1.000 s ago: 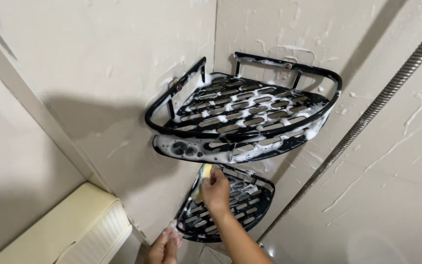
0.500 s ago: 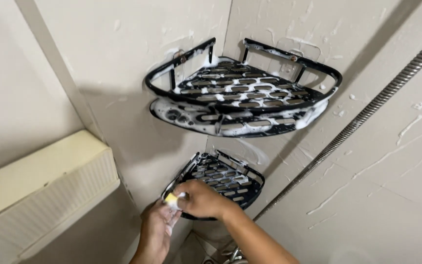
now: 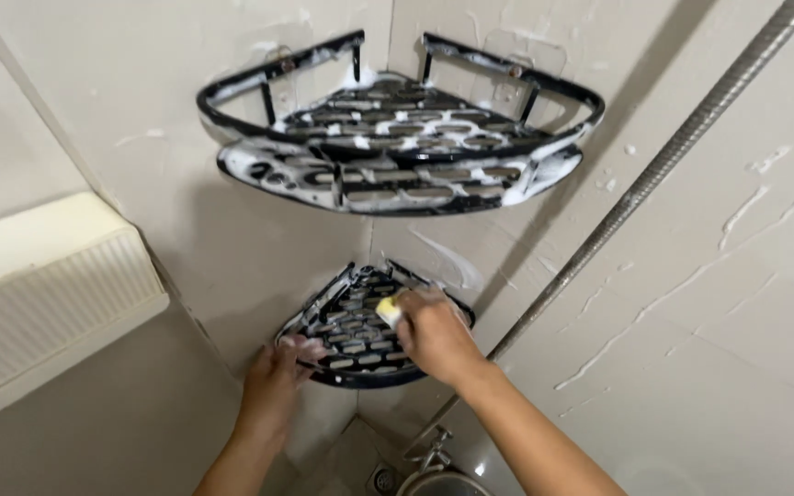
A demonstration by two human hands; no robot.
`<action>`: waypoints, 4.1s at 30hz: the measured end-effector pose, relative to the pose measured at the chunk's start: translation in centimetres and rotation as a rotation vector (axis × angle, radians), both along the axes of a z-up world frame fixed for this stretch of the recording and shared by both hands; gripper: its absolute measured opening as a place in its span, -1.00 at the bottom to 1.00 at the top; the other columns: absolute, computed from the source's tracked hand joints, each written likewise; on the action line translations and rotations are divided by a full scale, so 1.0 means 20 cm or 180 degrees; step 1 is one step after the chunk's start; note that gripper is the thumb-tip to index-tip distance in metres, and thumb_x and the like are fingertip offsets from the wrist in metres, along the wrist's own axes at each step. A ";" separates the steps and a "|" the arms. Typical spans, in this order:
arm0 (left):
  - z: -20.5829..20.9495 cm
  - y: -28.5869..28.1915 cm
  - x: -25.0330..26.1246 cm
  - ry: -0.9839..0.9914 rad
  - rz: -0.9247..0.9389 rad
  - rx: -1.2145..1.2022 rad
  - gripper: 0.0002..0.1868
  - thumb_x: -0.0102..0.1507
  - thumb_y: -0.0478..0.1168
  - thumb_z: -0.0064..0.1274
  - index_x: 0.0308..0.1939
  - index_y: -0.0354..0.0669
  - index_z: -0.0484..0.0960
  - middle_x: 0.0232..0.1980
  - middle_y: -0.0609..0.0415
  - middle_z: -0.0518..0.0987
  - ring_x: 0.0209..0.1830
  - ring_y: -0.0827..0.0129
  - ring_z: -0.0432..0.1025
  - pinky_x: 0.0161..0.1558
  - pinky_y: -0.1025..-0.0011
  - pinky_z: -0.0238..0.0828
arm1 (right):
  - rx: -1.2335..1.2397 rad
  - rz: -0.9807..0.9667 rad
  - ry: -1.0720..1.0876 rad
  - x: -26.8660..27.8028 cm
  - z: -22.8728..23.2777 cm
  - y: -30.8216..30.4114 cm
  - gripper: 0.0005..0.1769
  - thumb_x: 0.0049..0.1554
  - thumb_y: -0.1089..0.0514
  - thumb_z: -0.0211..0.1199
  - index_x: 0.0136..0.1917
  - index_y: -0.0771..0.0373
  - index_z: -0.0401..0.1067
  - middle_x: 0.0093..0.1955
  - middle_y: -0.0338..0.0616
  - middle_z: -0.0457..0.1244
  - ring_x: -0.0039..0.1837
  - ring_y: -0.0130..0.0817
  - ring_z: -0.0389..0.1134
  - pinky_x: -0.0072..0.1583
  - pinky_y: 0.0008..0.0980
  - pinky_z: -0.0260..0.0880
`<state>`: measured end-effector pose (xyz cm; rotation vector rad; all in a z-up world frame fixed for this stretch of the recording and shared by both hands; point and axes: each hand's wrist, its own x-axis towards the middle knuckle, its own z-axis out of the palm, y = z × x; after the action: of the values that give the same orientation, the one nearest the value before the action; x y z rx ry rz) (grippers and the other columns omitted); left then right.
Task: Cleaning and organizing bathroom shelves and tiles.
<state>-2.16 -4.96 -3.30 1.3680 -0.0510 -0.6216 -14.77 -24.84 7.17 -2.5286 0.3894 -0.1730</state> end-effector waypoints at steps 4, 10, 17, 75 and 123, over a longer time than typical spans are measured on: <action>0.14 0.02 -0.14 -0.0393 0.0222 0.0761 -0.55 0.43 0.01 -0.12 0.01 -0.41 0.47 -0.10 -0.14 0.64 -0.10 0.21 0.56 0.06 0.15 0.53 | -0.0084 0.0194 0.0512 0.08 -0.11 0.17 -0.73 0.14 0.25 0.21 0.10 0.21 0.57 0.20 -0.07 0.33 0.36 -0.17 0.22 0.48 -0.22 0.16; 0.15 0.05 -0.25 -0.2826 0.0529 0.2193 -0.43 0.31 0.02 0.09 0.25 -0.31 0.46 0.27 -0.26 0.44 0.17 -0.01 0.46 0.08 0.13 0.47 | 0.0576 0.0991 0.0616 0.22 -0.16 0.11 -0.42 0.08 0.42 -0.03 0.33 0.18 0.46 0.52 -0.10 0.13 0.54 -0.12 0.04 0.53 -0.22 0.00; 0.16 0.10 -0.20 -0.4058 -0.0028 0.2219 -0.26 0.29 0.05 0.05 0.41 -0.36 0.26 0.45 -0.33 0.29 0.45 -0.20 0.18 0.37 0.00 0.14 | 0.0259 -0.0036 0.0948 0.24 -0.11 0.06 -0.03 0.16 0.34 0.07 0.70 0.30 -0.34 0.67 0.12 -0.19 0.70 -0.07 -0.27 0.62 -0.20 -0.26; 0.35 -0.35 0.10 -0.2639 -0.4030 0.3335 0.06 0.21 0.60 -0.51 0.66 0.18 -0.18 0.70 -0.08 -0.56 0.71 0.00 -0.57 0.60 -0.04 -0.44 | -0.3546 0.0786 -0.0588 -0.23 -0.18 -0.51 -0.71 0.22 0.37 0.20 0.18 0.25 0.57 0.34 -0.04 0.32 0.42 -0.20 0.18 0.38 -0.21 0.30; 0.06 -0.59 -0.23 -0.3226 -0.2953 0.0824 -0.63 0.33 -0.17 -0.02 0.17 -0.20 0.61 -0.09 -0.20 0.70 -0.14 0.03 0.63 -0.07 0.26 0.53 | -0.0176 -0.2590 -0.2659 -0.36 -0.64 -0.07 -0.86 0.28 0.21 0.09 0.04 0.35 0.33 0.04 0.08 0.28 0.08 0.06 0.31 0.15 -0.04 0.33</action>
<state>-6.82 -16.78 -2.12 1.7698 -1.5259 -0.6231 -21.91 -26.26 -5.63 -1.9509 1.0114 -1.4735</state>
